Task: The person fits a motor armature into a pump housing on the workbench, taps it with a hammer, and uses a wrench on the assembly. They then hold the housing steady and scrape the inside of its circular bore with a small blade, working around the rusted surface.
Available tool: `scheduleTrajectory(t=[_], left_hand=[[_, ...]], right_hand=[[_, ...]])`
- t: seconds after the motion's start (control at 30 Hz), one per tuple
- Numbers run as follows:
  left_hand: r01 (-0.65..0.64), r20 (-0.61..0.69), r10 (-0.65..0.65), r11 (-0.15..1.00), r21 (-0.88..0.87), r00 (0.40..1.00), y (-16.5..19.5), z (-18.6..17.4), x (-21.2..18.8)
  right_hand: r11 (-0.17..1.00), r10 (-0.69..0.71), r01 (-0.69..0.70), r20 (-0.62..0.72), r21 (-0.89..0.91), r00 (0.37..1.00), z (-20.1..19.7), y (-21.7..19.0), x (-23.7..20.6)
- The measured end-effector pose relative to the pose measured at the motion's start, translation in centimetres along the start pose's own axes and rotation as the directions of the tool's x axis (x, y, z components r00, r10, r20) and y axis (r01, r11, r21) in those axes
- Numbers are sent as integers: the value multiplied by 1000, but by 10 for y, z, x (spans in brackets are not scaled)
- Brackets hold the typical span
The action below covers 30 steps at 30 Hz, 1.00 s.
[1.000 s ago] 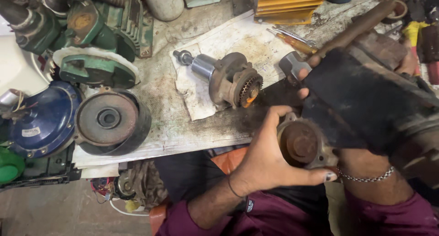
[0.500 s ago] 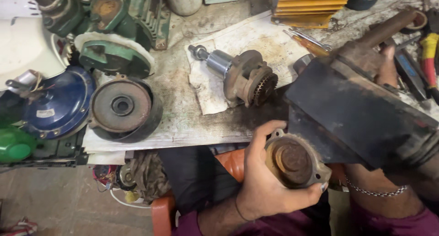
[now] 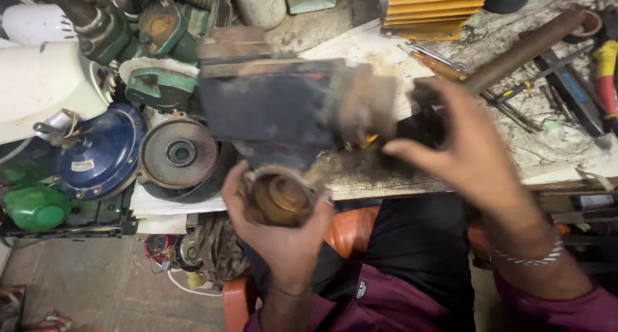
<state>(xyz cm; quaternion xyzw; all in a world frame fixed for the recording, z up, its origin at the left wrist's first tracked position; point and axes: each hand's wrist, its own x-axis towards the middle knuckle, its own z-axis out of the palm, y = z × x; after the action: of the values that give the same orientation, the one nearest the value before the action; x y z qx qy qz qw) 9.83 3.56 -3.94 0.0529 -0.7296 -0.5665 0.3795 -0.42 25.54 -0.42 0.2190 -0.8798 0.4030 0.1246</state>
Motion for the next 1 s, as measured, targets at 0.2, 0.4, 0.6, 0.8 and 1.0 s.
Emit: scheduleTrajectory(t=[0.2,0.4,0.6,0.8,1.0], left_hand=[[147,-9,-153,962,-231,988,-24,8,25],[225,-11,-257,866,-447,966,-43,20,33],[177,-17,-210,861,-477,978,-48,20,38],[206,-39,-250,868,-453,967,-47,10,36],[181,-2,-192,928,-325,981,-43,-7,26]], right_hand=[[933,-189,171,-28,-316,982,45,-20,0],[952,-103,89,-33,-294,994,56,-14,11],[980,-116,101,-83,-174,990,54,-2,17],[994,-7,1,-60,-107,998,50,11,25],[953,-245,219,-107,-207,964,17,35,36]])
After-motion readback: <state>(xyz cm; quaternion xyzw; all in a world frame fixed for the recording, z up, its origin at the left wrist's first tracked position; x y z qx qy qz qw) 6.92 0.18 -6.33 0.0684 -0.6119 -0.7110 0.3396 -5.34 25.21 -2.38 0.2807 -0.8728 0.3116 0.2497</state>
